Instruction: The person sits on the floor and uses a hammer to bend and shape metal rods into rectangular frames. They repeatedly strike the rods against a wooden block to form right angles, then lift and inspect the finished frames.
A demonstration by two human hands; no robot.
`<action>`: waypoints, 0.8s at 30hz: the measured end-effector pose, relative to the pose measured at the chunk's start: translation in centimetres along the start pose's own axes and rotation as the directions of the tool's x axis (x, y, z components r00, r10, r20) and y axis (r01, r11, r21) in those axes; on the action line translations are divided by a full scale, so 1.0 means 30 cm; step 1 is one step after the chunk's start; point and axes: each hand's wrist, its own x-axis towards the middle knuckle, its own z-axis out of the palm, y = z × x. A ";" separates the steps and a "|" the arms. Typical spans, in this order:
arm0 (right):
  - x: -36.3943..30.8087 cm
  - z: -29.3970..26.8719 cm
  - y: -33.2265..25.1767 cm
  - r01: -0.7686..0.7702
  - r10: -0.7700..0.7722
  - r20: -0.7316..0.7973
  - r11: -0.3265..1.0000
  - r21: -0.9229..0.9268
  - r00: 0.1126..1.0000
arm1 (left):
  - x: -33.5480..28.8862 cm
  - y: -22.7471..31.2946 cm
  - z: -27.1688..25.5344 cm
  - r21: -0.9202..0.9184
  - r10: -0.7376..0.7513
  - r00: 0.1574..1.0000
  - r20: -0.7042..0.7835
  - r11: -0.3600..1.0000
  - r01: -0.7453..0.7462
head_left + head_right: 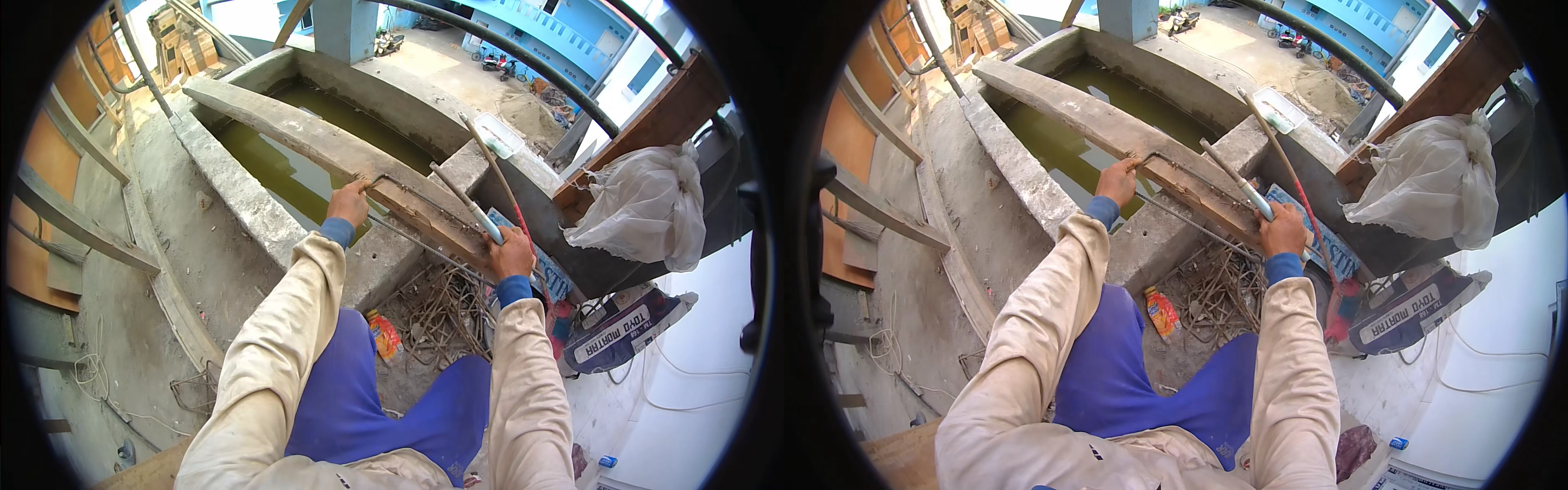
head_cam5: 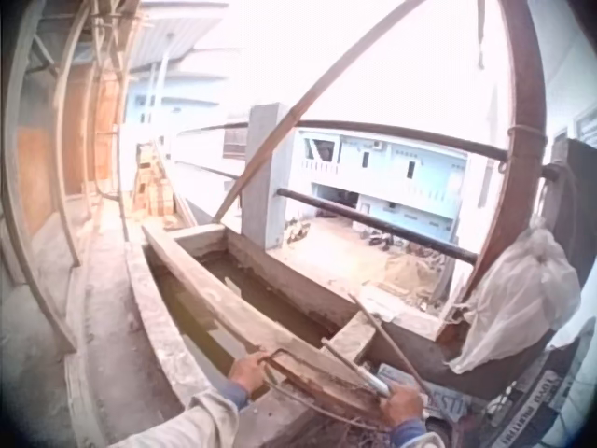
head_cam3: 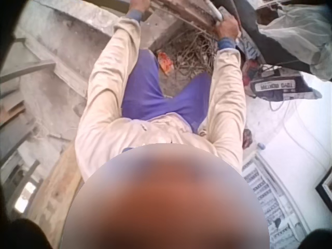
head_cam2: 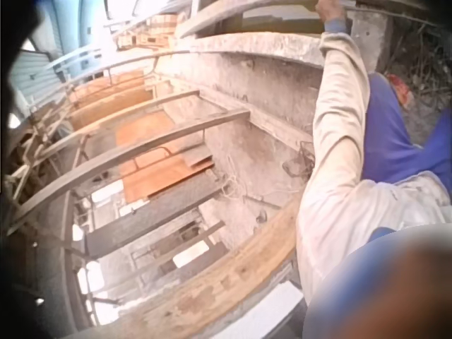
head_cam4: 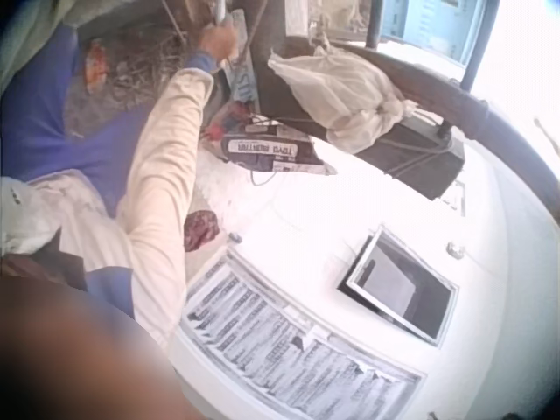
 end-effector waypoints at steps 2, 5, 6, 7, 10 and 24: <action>-0.021 -0.013 0.052 0.018 -0.013 -0.051 0.995 0.097 0.999 | 0.012 0.013 0.009 0.094 0.039 0.997 0.070 0.995 -0.045; -0.053 -0.072 0.166 -0.087 0.103 -0.053 0.966 0.243 0.993 | 0.037 0.032 0.005 0.221 0.070 0.984 0.166 0.970 -0.106; -0.074 -0.098 0.208 -0.144 0.163 -0.022 0.920 0.364 0.986 | 0.040 0.040 0.004 0.245 0.045 0.980 0.196 0.965 -0.093; -0.092 -0.147 0.263 -0.134 0.142 0.000 0.936 0.326 0.990 | 0.051 0.048 -0.003 0.300 -0.013 0.957 0.291 0.951 -0.078; -0.136 -0.264 0.407 -0.184 0.181 0.035 0.955 0.232 0.983 | 0.072 0.069 -0.018 0.391 -0.074 0.907 0.416 0.914 -0.105; 0.016 -0.297 0.726 -0.043 0.084 0.455 0.994 -0.101 0.886 | 0.188 0.075 -0.079 0.351 0.026 0.662 0.749 0.832 -0.429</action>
